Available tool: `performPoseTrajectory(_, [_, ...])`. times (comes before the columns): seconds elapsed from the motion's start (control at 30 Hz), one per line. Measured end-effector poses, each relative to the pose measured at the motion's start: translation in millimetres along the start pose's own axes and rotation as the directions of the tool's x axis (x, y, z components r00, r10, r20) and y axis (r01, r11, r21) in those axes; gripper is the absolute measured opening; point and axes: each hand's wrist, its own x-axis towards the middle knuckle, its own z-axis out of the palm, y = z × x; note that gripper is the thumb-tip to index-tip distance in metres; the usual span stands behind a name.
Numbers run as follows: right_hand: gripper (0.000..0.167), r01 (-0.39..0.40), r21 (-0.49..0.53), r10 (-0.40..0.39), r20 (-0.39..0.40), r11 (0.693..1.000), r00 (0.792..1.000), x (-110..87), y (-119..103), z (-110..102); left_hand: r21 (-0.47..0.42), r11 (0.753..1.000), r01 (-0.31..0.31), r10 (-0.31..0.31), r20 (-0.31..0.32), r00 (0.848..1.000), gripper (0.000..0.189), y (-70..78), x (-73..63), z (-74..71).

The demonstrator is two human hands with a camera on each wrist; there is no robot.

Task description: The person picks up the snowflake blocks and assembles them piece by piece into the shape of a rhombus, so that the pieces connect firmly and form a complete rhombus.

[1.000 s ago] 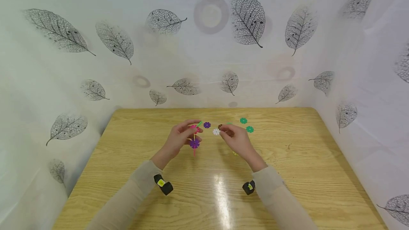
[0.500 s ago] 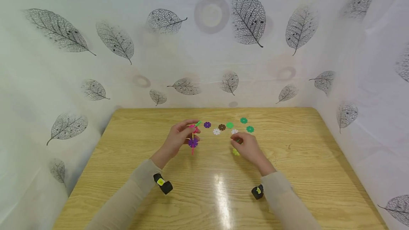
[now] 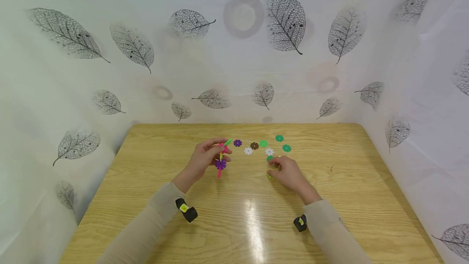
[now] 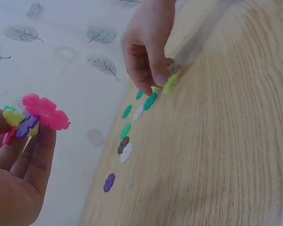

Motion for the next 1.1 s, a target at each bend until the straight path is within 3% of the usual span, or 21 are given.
performPoseTrajectory(0.43, [0.032,-0.049,-0.066,0.050,0.003,0.997,0.999,-0.3,9.5,-4.6,-0.008,1.000,0.010,-0.010,0.001,1.000,0.033,-0.4,1.1,-2.6])
performPoseTrajectory(0.87, [0.031,-0.048,-0.089,0.051,0.038,0.995,0.998,0.7,10.4,-7.6,0.008,1.000,0.022,-0.022,0.106,0.994,0.044,0.8,0.9,-6.2])
performPoseTrajectory(1.1, [0.028,-0.039,-0.101,0.045,0.064,0.994,0.997,1.0,9.8,-9.2,0.009,0.999,0.032,-0.033,0.100,0.994,0.041,0.2,1.6,-7.7])
